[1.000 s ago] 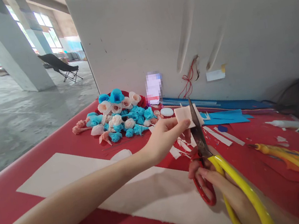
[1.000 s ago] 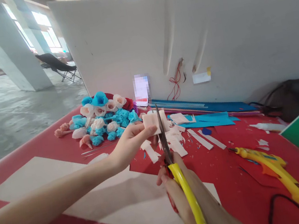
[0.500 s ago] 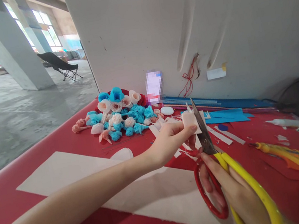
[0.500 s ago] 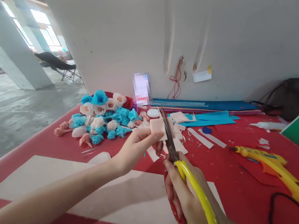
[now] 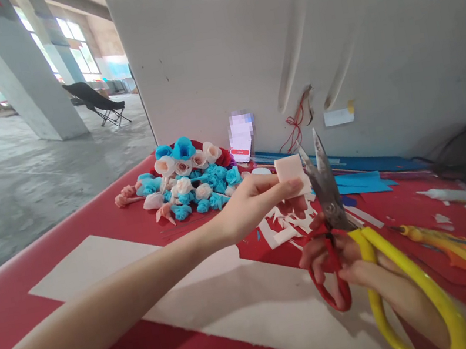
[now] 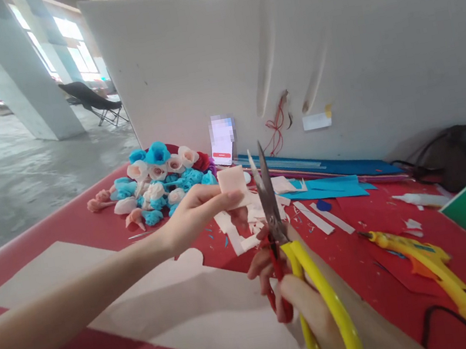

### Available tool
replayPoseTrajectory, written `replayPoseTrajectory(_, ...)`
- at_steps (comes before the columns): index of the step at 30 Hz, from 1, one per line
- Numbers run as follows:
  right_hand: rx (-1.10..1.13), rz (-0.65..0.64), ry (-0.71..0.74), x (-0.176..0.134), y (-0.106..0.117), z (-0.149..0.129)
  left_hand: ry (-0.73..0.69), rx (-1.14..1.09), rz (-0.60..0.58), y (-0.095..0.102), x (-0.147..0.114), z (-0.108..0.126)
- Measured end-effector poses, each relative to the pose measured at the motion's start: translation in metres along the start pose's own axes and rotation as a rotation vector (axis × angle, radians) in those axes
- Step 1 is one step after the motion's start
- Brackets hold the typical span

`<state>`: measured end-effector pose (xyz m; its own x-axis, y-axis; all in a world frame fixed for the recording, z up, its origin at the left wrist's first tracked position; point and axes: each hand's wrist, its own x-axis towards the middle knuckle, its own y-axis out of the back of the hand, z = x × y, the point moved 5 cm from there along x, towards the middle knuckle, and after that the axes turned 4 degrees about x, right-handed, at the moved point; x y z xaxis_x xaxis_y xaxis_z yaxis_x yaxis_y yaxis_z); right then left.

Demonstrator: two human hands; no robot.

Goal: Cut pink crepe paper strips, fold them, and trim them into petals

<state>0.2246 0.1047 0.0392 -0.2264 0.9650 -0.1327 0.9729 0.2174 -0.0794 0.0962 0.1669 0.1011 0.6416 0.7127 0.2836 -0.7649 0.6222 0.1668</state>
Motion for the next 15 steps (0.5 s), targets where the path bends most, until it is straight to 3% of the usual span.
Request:
replayPoseTrajectory(8, -0.012, 0.047, -0.041, 0.003, -0.012, -0.008, -0.062, 0.05, 0.021, 0.008, 0.0, 0.008)
replayPoseTrajectory(15, -0.058, 0.081, 0.002, -0.007, -0.022, -0.017, -0.04, 0.077, -0.057, 0.004, -0.002, 0.007)
